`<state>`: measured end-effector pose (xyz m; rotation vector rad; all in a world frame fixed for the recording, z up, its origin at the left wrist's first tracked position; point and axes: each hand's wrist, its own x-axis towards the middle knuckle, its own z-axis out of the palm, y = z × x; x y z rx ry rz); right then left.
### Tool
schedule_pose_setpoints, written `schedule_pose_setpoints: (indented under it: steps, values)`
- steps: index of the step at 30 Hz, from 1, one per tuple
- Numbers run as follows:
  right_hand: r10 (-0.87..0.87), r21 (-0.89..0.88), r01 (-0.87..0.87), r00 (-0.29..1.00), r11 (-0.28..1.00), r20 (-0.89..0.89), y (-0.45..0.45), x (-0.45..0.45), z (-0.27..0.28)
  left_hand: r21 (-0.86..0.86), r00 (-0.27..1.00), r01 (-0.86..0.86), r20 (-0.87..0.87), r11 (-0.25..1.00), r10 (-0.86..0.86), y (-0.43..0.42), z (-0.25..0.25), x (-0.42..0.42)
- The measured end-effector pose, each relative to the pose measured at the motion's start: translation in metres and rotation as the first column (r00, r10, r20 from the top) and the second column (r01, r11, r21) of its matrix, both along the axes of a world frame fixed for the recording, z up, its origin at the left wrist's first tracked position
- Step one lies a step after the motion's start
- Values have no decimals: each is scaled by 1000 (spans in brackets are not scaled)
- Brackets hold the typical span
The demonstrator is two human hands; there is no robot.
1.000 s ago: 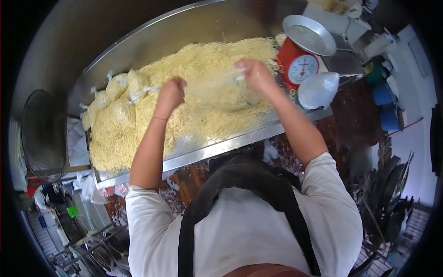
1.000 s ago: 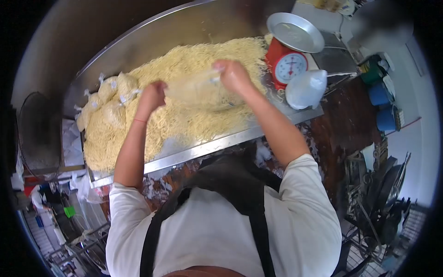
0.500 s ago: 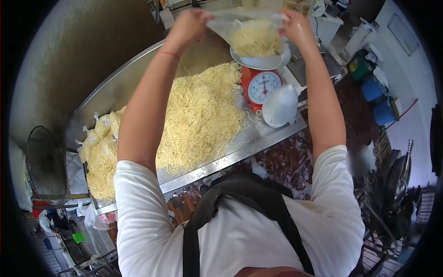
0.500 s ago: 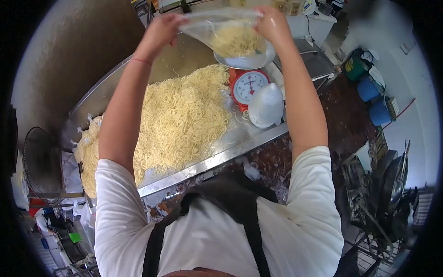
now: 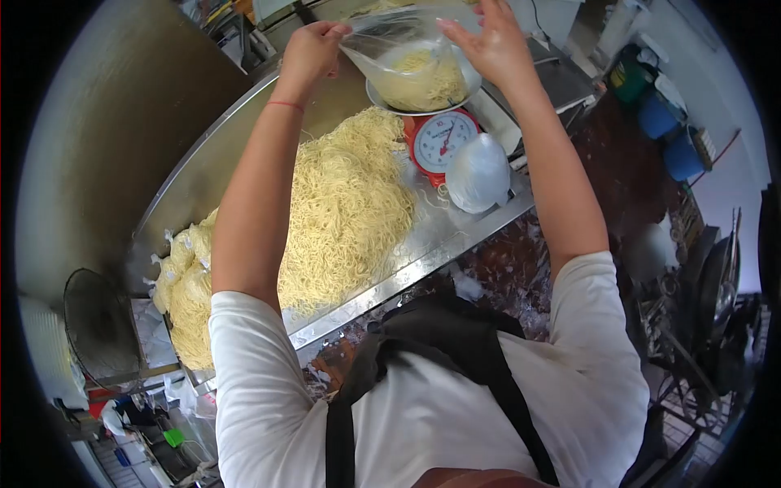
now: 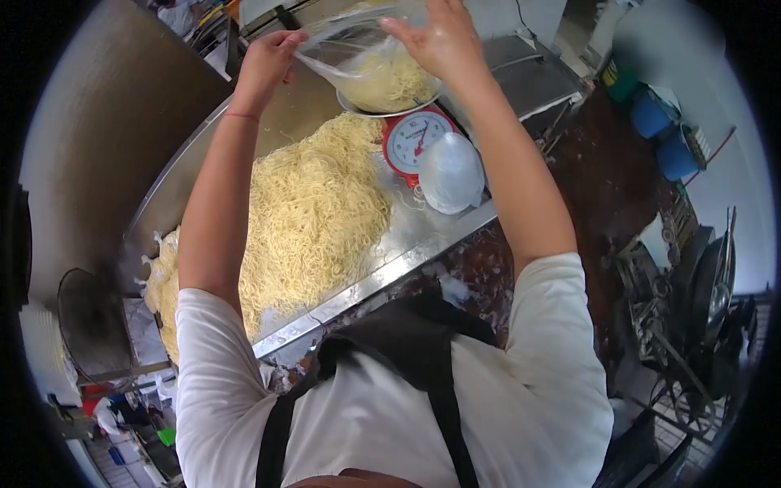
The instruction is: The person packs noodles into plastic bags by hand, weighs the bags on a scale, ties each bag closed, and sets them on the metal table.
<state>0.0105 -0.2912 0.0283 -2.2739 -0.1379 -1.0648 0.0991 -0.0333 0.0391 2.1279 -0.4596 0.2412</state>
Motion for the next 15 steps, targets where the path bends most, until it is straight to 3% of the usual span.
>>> schedule_pose_setpoints:
  steps: [3,6,7,9,10,12,14,15]
  values:
    - [-62,-11,63,995,998,81,4,12,-3,28,999,-42,15,999,42,-4,-4,9]
    - [-88,-73,103,979,992,186,3,33,-12,308,974,-194,175,931,145,-12,-9,23]
    - [-96,-107,122,971,987,221,4,37,-13,273,969,-176,219,946,117,-13,-14,27]
    - [-138,-3,138,989,990,46,9,37,-14,201,949,-133,307,971,66,-15,-24,29]
    - [-151,47,153,988,987,-43,12,35,-13,192,961,-108,273,975,53,-16,-28,28]
    - [-288,-217,264,954,940,-86,8,39,-32,169,978,-63,205,984,27,-18,-36,18]
    - [-315,-343,208,903,916,-294,3,41,-36,54,998,58,25,997,-59,-14,-48,6]
    - [-263,-321,110,835,941,-483,3,39,-32,-14,992,108,-60,994,-108,-11,-50,-3]
